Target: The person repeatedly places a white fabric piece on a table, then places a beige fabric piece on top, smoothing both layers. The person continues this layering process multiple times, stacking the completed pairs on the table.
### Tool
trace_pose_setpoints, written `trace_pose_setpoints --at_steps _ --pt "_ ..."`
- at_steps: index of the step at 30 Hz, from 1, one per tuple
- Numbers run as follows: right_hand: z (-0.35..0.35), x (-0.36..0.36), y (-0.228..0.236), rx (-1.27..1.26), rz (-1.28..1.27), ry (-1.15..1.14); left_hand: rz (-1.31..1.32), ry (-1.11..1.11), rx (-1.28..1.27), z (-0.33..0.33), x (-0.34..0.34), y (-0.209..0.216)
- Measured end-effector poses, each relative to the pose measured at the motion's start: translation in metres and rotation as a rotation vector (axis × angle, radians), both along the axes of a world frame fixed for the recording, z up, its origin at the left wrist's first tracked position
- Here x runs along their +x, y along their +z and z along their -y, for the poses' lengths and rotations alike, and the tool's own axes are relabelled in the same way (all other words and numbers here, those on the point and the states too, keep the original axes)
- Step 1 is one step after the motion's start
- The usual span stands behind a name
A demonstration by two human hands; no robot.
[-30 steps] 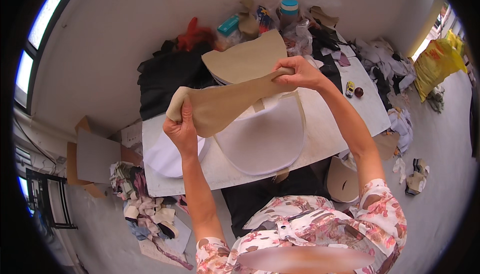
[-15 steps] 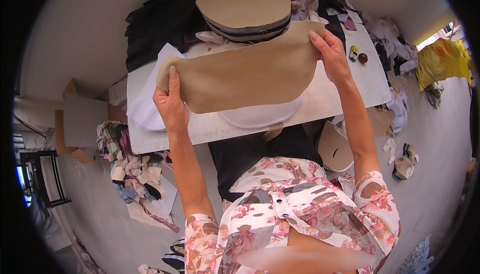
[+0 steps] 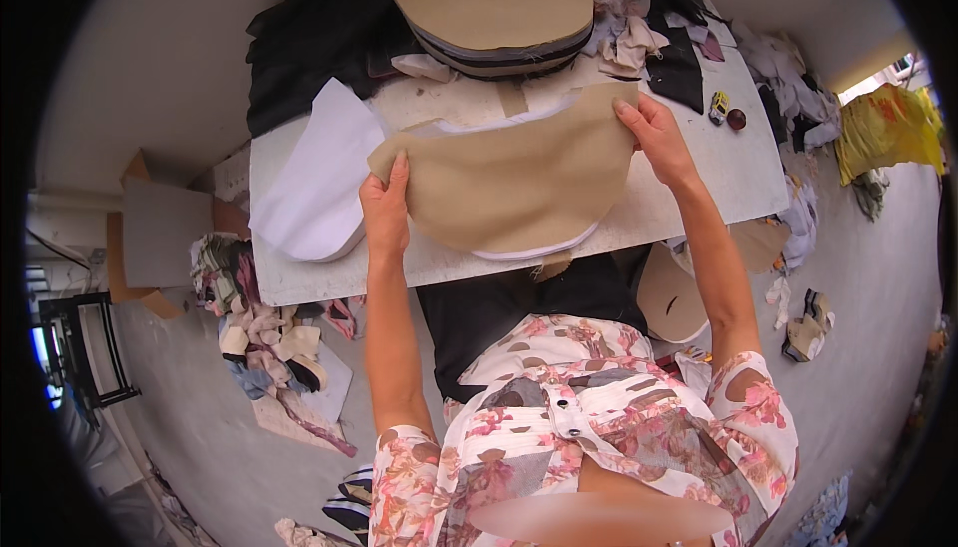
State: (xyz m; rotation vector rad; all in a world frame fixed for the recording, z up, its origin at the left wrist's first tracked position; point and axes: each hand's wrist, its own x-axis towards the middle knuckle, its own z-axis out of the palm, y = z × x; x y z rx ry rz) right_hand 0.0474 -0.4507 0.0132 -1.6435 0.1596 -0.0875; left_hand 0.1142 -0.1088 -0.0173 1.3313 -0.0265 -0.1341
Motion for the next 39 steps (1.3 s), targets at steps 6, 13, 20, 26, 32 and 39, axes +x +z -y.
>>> trace_pose_setpoints --at_steps 6,13,20,26,32,39 --pt "0.011 0.024 -0.046 -0.584 0.066 -0.128 0.243 0.167 0.823 0.012 0.023 -0.033" --pt "0.003 0.027 -0.061 -0.737 0.09 -0.256 0.281 0.263 0.97 0.017 0.024 -0.03" --pt "0.002 0.031 -0.06 -0.821 0.063 -0.322 0.276 0.246 1.013 0.015 0.032 -0.033" --pt "-0.042 0.02 -0.013 -0.899 0.537 0.002 0.274 0.21 1.032 0.014 0.029 -0.031" --pt "-0.084 0.015 -0.024 -0.829 0.577 0.662 0.259 0.192 0.983 0.009 0.034 -0.038" --pt "-0.067 -0.023 -0.023 -0.912 0.576 0.772 0.174 0.173 1.08 0.014 0.028 -0.024"
